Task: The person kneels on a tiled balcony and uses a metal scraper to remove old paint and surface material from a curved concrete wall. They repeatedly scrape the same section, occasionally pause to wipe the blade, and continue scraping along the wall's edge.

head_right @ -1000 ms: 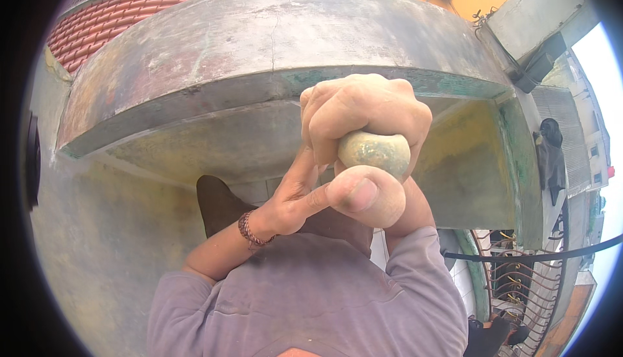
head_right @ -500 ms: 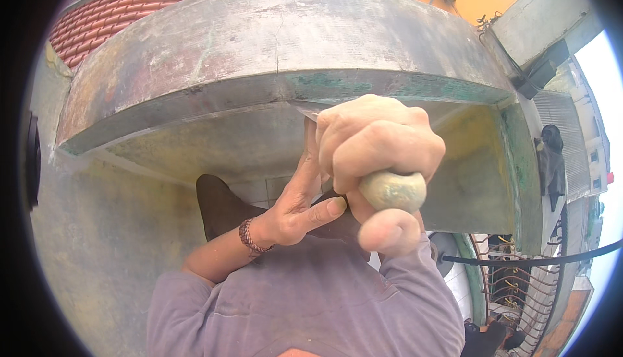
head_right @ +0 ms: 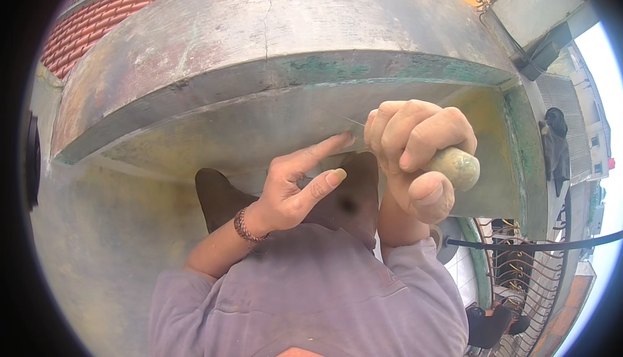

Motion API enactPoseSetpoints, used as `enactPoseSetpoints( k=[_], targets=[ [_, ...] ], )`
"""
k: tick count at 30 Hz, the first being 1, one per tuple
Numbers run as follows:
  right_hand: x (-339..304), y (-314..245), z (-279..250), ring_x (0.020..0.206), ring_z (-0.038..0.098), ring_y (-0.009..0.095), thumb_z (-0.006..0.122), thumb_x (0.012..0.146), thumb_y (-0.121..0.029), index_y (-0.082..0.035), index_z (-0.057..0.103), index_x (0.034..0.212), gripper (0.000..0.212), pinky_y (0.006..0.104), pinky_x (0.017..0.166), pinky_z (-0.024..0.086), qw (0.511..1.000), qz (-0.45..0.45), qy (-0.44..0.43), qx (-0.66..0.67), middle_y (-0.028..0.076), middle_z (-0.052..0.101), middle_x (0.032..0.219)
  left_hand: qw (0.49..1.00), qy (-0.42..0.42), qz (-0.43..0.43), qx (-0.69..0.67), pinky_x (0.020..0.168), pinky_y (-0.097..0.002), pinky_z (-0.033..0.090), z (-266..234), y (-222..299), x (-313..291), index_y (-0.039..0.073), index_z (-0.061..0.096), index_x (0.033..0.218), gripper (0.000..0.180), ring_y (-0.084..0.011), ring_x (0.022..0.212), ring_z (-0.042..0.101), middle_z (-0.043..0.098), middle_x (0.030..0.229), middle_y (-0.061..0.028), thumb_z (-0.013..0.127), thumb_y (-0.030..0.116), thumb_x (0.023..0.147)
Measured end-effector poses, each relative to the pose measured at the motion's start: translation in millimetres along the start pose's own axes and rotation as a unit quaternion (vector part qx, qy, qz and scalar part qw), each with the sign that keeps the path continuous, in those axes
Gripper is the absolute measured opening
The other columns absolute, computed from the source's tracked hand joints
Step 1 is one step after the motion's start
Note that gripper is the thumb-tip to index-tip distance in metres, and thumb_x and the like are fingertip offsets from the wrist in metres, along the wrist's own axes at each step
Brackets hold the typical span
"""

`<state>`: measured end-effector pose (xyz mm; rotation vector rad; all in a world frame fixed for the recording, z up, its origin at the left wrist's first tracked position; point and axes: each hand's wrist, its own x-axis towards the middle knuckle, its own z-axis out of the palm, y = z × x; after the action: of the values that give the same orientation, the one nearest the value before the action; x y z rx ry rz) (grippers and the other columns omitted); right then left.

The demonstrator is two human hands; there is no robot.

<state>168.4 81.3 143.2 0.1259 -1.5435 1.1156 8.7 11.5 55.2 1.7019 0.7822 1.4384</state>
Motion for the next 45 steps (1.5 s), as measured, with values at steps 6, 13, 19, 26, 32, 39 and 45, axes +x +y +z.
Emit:
enactPoseSetpoints(
  k=[6, 13, 19, 26, 32, 39, 45],
  targets=[
    [-105.7, 2.3, -16.4, 0.059, 0.049, 0.009, 0.069, 0.093, -0.025, 0.001, 0.060, 0.081, 0.030, 0.0246, 0.051, 0.039, 0.903, 0.225, 0.173, -0.323, 0.006, 0.058, 0.077, 0.898, 0.086, 0.003, 0.431, 0.055, -0.0331, 0.050, -16.5, -15.0, 5.1, 0.008, 0.030, 0.153, 0.078, -0.0246, 0.052, 0.061, 0.062, 0.064, -0.0089, 0.071, 0.018, 0.086],
    [-206.4, -26.5, -50.1, 0.059, 0.049, 0.014, 0.068, 0.092, -0.042, 0.002, 0.066, 0.077, 0.046, 0.0298, 0.055, 0.043, 0.710, 0.356, 0.261, -0.548, 0.004, 0.058, 0.073, 0.785, 0.003, -0.094, 0.613, 0.047, -0.0380, 0.047, -29.2, -29.6, 0.1, 0.015, 0.012, 0.158, 0.089, -0.0294, 0.047, 0.058, 0.057, 0.057, -0.0108, 0.067, 0.030, 0.089],
    [-216.9, -71.9, -69.9, 0.064, 0.056, 0.014, 0.060, 0.095, -0.049, 0.003, 0.064, 0.102, 0.053, 0.0229, 0.056, 0.046, 0.718, 0.282, 0.562, -0.299, 0.007, 0.062, 0.081, 0.782, 0.061, -0.080, 0.616, 0.047, -0.0395, 0.048, -26.4, -23.2, 4.2, 0.021, 0.007, 0.158, 0.091, -0.0311, 0.047, 0.058, 0.058, 0.054, -0.0121, 0.065, 0.034, 0.090],
    [-282.7, -68.2, -73.1, 0.081, 0.062, 0.019, 0.060, 0.098, -0.033, 0.004, 0.051, 0.127, 0.049, 0.0233, 0.056, 0.048, 0.799, 0.329, 0.503, 0.001, 0.010, 0.062, 0.096, 0.712, 0.044, -0.127, 0.690, 0.047, -0.0403, 0.050, -27.4, -27.4, 1.0, 0.022, -0.003, 0.158, 0.098, -0.0313, 0.051, 0.063, 0.064, 0.060, -0.0122, 0.066, 0.029, 0.089],
    [-317.2, -31.4, 2.8, 0.077, 0.061, 0.020, 0.063, 0.093, -0.018, 0.001, 0.049, 0.122, 0.038, 0.0316, 0.060, 0.051, 0.771, 0.479, 0.352, 0.232, 0.009, 0.059, 0.088, 0.714, 0.030, -0.120, 0.690, 0.049, -0.0398, 0.050, -18.1, -31.7, -8.4, 0.020, 0.006, 0.158, 0.095, -0.0309, 0.051, 0.062, 0.062, 0.059, -0.0121, 0.067, 0.028, 0.086],
    [-337.0, 2.5, 23.4, 0.050, 0.046, 0.010, 0.058, 0.096, -0.023, -0.003, 0.049, 0.110, 0.026, 0.0216, 0.036, 0.030, 0.708, 0.624, 0.294, 0.152, 0.003, 0.050, 0.072, 0.698, 0.063, -0.140, 0.699, 0.059, -0.0442, 0.054, -27.1, -36.1, -13.9, 0.024, 0.001, 0.158, 0.095, -0.0371, 0.062, 0.066, 0.067, 0.068, -0.0164, 0.065, 0.037, 0.088],
    [-337.2, -4.6, 16.5, 0.049, 0.045, 0.009, 0.053, 0.100, -0.032, 0.000, 0.048, 0.114, 0.035, 0.0223, 0.037, 0.031, 0.705, 0.639, 0.269, 0.149, 0.005, 0.049, 0.071, 0.754, 0.102, -0.156, 0.629, 0.066, -0.0435, 0.056, -14.1, -42.7, -9.2, 0.024, 0.003, 0.158, 0.095, -0.0365, 0.075, 0.070, 0.072, 0.089, -0.0192, 0.066, 0.035, 0.087]
  ],
)
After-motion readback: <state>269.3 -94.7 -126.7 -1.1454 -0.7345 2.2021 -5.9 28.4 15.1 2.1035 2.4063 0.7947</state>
